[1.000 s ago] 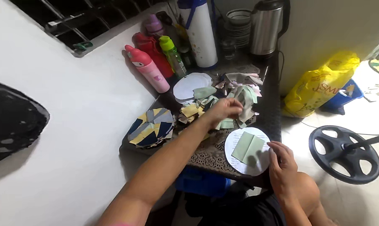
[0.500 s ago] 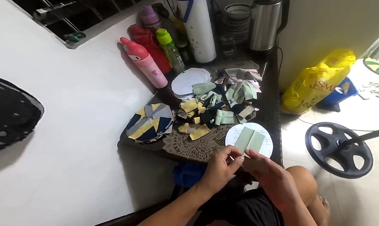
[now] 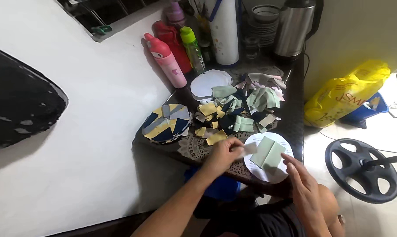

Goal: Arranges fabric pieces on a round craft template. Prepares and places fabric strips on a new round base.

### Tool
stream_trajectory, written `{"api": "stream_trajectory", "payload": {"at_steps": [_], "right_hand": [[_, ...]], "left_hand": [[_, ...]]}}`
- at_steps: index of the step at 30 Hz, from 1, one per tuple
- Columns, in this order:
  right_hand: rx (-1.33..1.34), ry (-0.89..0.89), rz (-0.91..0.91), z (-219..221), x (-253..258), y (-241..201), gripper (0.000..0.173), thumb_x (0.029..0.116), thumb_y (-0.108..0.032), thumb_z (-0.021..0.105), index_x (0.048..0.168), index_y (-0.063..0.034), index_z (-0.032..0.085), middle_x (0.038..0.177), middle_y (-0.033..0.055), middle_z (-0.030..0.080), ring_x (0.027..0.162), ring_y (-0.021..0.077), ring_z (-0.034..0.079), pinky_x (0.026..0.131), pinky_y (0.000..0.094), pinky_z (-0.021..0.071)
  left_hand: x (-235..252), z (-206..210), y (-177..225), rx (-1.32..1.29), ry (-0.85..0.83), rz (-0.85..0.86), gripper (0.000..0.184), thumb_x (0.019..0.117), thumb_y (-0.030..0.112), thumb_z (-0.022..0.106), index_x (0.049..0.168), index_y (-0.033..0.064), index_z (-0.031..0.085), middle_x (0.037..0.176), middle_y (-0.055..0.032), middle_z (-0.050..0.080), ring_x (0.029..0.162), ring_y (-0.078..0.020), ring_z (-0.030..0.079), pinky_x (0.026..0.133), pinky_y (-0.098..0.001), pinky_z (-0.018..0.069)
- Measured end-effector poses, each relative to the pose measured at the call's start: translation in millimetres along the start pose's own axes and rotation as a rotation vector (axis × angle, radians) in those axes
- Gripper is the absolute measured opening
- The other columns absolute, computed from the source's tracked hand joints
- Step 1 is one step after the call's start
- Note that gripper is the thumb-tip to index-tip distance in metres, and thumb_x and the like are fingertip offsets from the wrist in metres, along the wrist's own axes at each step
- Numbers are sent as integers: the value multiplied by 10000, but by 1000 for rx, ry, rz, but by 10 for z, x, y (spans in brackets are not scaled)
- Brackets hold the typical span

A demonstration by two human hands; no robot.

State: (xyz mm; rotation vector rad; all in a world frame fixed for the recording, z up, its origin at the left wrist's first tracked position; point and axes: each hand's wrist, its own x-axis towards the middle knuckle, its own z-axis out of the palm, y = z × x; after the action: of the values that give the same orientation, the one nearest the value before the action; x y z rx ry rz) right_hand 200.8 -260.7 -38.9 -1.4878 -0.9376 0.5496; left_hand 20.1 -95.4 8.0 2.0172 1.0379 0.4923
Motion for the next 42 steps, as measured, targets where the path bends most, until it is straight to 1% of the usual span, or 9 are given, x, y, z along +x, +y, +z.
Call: {"api": "stream_trajectory", "payload": {"at_steps": [2, 4, 9, 14, 25, 28, 32, 37, 42], "right_hand": [[-85, 109, -54, -23, 53, 92, 370, 1043, -172, 449, 1234, 41, 684, 1258, 153, 674, 1122, 102, 635, 958, 257, 511], [-117, 187, -59, -14, 76, 195, 346, 1028, -134, 471, 1221, 60, 681, 1225, 170, 681, 1108, 107, 644, 955, 247, 513], [-263, 269, -160, 37, 45, 367, 304, 993, -86, 518, 1193, 53, 700, 1154, 173, 701, 1031, 105, 669, 901, 221, 535], [-274, 292, -197, 43, 39, 400, 283, 979, -82, 533, 1154, 29, 725, 1124, 148, 708, 1030, 82, 664, 905, 197, 528], [-244, 273, -174, 58, 38, 396, 279, 973, -65, 528, 1146, 24, 728, 1101, 138, 703, 943, 55, 659, 842, 171, 533], [-381, 227, -219, 89, 47, 367, 302, 923, -51, 538, 1139, -4, 744, 1113, 158, 710, 971, 169, 682, 836, 287, 558], [-465, 211, -296, 129, 16, 318, 273, 916, -68, 562, 1092, -20, 766, 1118, 160, 721, 1058, 277, 678, 918, 388, 553], [0, 173, -100, 175, -214, -39, 286, 990, -135, 560, 1160, 58, 685, 1069, 69, 733, 961, 31, 690, 847, 192, 569], [297, 183, 63, -8, -580, -230, 150, 949, -17, 615, 1066, -6, 709, 933, -19, 752, 836, 47, 715, 785, 227, 611]], "left_hand": [[179, -125, 58, 370, -41, -24, 306, 1011, 159, 606, 1271, 19, 685, 1281, -199, 663, 1212, -361, 619, 1057, -542, 460], [361, -45, 129, 493, -65, 59, 315, 1028, 163, 566, 1290, 39, 690, 1345, -204, 636, 1291, -392, 569, 1097, -558, 426], [934, 470, 240, 480, -22, 401, 245, 1004, 122, 584, 1133, -19, 738, 1154, -202, 712, 1141, -367, 663, 998, -523, 510], [1323, 665, 439, 549, -174, 213, 317, 1010, 229, 627, 1198, -21, 676, 1201, -220, 663, 1193, -393, 612, 1007, -548, 488], [1625, 494, 387, 341, -133, 0, 234, 1007, 186, 597, 1025, 11, 753, 1021, -197, 722, 1029, -355, 682, 908, -584, 511], [1651, 354, 308, 199, -79, -37, 216, 1002, 180, 628, 1061, 8, 744, 1037, -192, 721, 1027, -341, 678, 930, -575, 505], [1274, 207, 326, -34, -11, 8, 191, 1010, 163, 639, 1067, -5, 709, 947, -150, 699, 832, -240, 664, 795, -453, 549], [102, 466, 455, -294, -161, 132, 196, 986, 120, 617, 1060, -31, 717, 927, -77, 721, 820, -78, 670, 788, -271, 560], [-554, 844, 431, -589, -265, 129, 103, 953, 67, 663, 980, -11, 724, 871, -24, 729, 782, -17, 681, 747, -203, 581]]}}
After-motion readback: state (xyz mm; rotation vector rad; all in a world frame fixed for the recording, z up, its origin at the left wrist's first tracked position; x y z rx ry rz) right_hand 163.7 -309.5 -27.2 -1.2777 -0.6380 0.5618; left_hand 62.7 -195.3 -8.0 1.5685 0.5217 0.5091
